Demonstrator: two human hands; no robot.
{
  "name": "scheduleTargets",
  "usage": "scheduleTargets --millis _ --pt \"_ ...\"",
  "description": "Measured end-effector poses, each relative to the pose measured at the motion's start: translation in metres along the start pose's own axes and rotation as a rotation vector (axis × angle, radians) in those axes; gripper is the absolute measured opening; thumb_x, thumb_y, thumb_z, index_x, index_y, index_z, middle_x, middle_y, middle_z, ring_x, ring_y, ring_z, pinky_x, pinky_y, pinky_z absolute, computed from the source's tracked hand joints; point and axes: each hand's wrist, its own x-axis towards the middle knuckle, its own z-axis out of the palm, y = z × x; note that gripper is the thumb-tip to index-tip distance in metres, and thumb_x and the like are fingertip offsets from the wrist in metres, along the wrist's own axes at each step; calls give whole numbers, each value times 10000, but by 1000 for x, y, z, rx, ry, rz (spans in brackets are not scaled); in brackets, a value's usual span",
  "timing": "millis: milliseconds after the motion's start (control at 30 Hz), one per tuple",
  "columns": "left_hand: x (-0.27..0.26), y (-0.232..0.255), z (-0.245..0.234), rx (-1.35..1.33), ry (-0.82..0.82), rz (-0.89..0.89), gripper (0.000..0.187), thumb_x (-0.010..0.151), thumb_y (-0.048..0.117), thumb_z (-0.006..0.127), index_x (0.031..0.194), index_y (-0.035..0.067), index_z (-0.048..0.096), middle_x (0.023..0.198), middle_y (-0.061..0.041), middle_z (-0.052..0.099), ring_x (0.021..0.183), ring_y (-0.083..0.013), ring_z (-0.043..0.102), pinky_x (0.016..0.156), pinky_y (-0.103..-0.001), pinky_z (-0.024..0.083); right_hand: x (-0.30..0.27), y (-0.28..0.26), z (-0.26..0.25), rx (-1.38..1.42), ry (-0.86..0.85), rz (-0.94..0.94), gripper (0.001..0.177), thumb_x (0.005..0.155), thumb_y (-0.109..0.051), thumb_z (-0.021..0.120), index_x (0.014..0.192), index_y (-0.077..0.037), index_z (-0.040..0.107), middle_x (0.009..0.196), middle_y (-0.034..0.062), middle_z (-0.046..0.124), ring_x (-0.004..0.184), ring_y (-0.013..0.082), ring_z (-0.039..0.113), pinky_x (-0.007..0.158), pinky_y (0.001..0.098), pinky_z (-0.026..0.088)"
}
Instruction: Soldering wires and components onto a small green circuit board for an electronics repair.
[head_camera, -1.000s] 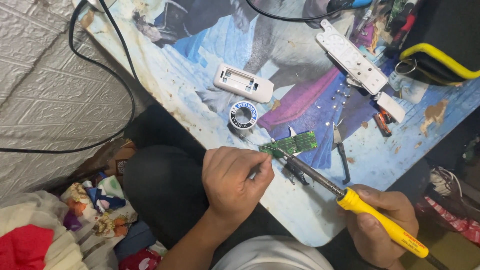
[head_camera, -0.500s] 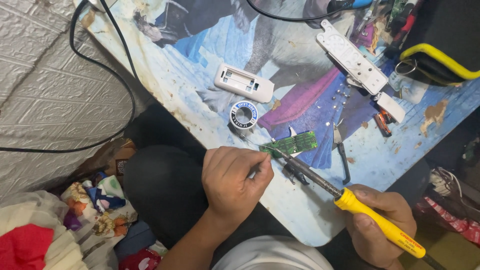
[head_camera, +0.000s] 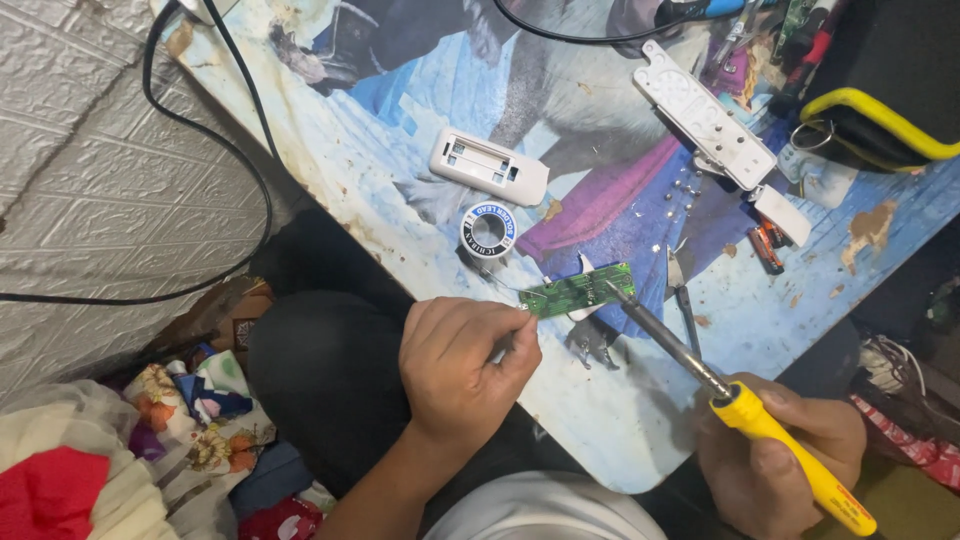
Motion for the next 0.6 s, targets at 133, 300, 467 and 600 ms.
scheduleTargets --millis 133,300,467,600 --pt "-2 7 -8 18 -56 -8 72 1011 173 784 940 176 797 896 52 806 836 -176 760 800 -380 487 13 -23 -20 577 -296 704 331 1099 -257 546 1075 71 577 742 162 558 491 284 493 478 408 474" --pt "0 13 -10 38 -75 3 97 1062 186 754 974 169 792 946 51 816 843 -177 747 787 -381 461 -28 19 34 -359 26 -469 457 960 -198 684 1368 -28 568 978 208 615 863 253 644 774 401 615" --pt "4 12 -8 78 -74 52 98 1074 196 762 986 171 800 969 50 814 842 -200 713 769 -392 448 -34 31 20 -389 185 -489 513 912 -247 711 1314 46 588 1021 260 705 908 330 747 858 456 705" --pt "2 11 -5 122 -92 80 38 1040 212 805 1009 204 825 985 74 795 917 -210 692 801 -405 461 -28 31 29 -364 162 -522 487 930 -252 702 1308 21 561 937 243 611 805 271 655 758 423 624"
